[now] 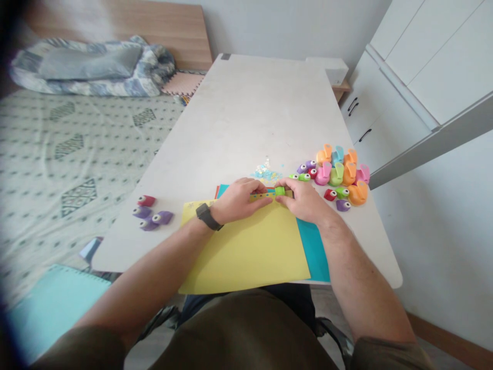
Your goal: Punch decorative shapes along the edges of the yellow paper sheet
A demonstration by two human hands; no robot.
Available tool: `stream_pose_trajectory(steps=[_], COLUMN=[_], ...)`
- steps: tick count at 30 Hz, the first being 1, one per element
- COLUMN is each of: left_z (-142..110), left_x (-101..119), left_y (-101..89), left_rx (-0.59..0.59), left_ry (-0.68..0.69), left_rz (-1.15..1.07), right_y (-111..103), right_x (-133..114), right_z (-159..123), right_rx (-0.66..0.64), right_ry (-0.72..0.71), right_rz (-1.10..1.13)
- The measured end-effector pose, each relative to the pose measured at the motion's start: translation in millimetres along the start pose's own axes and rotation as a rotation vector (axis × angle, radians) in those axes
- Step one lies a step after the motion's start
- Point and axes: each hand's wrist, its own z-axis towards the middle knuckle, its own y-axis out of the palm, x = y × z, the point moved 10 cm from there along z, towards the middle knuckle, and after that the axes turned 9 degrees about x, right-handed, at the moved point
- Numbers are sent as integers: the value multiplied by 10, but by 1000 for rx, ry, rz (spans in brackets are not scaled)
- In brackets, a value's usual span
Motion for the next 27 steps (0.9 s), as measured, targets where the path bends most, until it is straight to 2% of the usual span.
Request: stream_pose_trajectory(steps=[7,13,23,27], left_z=[102,186,207,202], left_x=[28,133,81,103], left_y=[121,262,312,321], left_rx=[-15,-93,-139,-142], left_ry=[-49,-30,-69,-40], left_rz=[-22,-74,-123,-110], right_y=[-11,-9,-11,-16], right_x=[-40,-84,-128,-142], right_z=[8,11,-11,-19], right_rx=[24,43,46,49], right_ry=[-35,-79,-74,-76], right_rz=[-16,5,8,-10])
